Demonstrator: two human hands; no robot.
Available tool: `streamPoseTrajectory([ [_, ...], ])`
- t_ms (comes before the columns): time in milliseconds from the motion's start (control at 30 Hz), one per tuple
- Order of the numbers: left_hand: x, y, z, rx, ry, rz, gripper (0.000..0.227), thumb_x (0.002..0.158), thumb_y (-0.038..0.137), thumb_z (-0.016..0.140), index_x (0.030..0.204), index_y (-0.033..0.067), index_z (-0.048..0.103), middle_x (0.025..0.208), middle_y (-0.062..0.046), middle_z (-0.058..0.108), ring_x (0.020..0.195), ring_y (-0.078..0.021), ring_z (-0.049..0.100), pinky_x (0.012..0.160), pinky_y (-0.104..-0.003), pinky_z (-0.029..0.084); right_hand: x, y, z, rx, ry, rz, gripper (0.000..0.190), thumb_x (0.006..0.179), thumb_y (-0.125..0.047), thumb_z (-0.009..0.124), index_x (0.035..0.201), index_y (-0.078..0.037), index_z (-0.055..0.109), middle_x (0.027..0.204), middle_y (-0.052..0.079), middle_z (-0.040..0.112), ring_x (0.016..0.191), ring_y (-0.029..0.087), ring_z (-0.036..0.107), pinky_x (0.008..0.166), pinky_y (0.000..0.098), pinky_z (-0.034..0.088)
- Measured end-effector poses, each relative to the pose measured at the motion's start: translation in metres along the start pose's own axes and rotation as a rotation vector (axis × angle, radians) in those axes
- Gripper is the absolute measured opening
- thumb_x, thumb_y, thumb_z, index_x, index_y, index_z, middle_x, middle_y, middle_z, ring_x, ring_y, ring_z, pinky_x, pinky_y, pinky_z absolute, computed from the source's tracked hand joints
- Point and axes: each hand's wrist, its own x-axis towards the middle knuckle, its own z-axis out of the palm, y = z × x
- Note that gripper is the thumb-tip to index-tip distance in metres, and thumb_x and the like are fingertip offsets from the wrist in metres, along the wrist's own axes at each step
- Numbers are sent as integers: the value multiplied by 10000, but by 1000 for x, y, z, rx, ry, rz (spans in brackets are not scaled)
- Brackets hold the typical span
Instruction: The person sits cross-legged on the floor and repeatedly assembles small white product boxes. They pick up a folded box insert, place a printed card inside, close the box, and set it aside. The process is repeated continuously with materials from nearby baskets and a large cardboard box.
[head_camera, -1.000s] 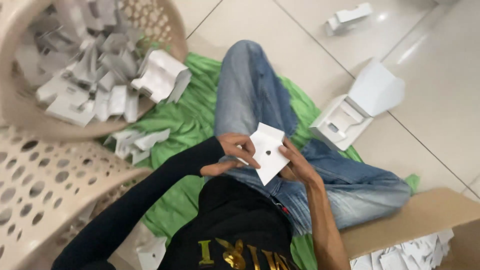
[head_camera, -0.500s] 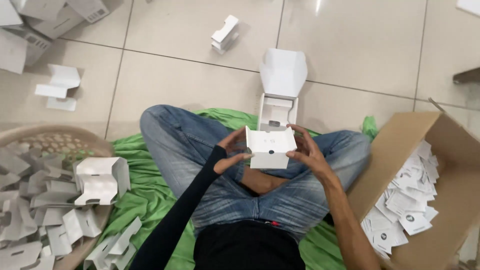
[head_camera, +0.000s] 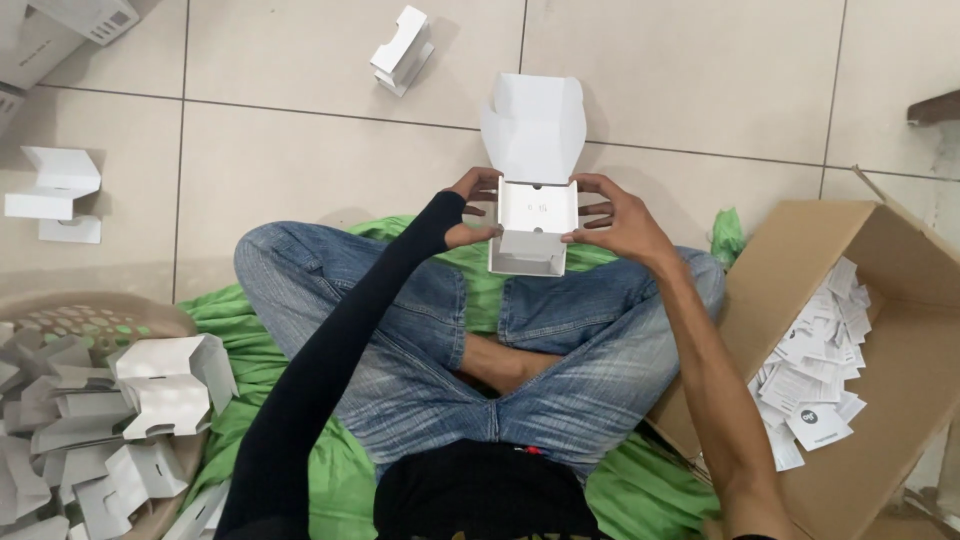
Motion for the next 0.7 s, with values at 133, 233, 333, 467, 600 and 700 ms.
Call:
streamPoseTrajectory([
  [133,-1,15,4,203,6,12,863,750,282,835,1455,41,400,1363,-197,615,1254,-314,626,998,-463,539,1,10,8,-16,-15,10,941,638,-217,930,1470,-164,493,1436,110,604,1162,290,694,898,428,628],
  [233,1,-7,14,350,14,9,900,703,269,834,1453,19,403,1344,-205,585,1200,-332,637,983,-443,551,-1,14,17,-24,8,-91,917,658,-201,928,1464,-150,493,1448,132,606,1175,297,697,916,422,632],
  [333,4,-32,25,423,183,224,879,756,193,809,1508,20,388,1479,-234,488,1222,-368,636,963,-404,583,0,15,26,-128,149,-119,904,674,-197,920,1474,-161,500,1452,142,596,1163,295,703,887,411,647],
  [467,3,-29,26,177,203,62,1095,720,236,820,1607,77,199,1502,-258,403,1141,-378,658,848,-433,629,11,41,37,-28,152,-46,905,806,-252,849,1578,-167,384,1465,172,561,1112,322,708,849,423,646],
  [600,26,-55,30,-235,294,-234,1212,671,364,828,1614,88,117,1509,-239,412,1063,-420,680,783,-517,636,35,65,48,63,243,-15,948,831,-334,786,1595,-137,261,1488,197,574,1075,359,746,830,459,656],
  [700,104,-204,41,-110,287,-68,1325,765,413,954,1613,-21,32,1499,-342,413,1305,-442,530,1026,-519,509,90,94,47,92,259,-82,1117,781,-380,850,1608,-120,146,1480,270,493,1180,403,653,875,483,618],
])
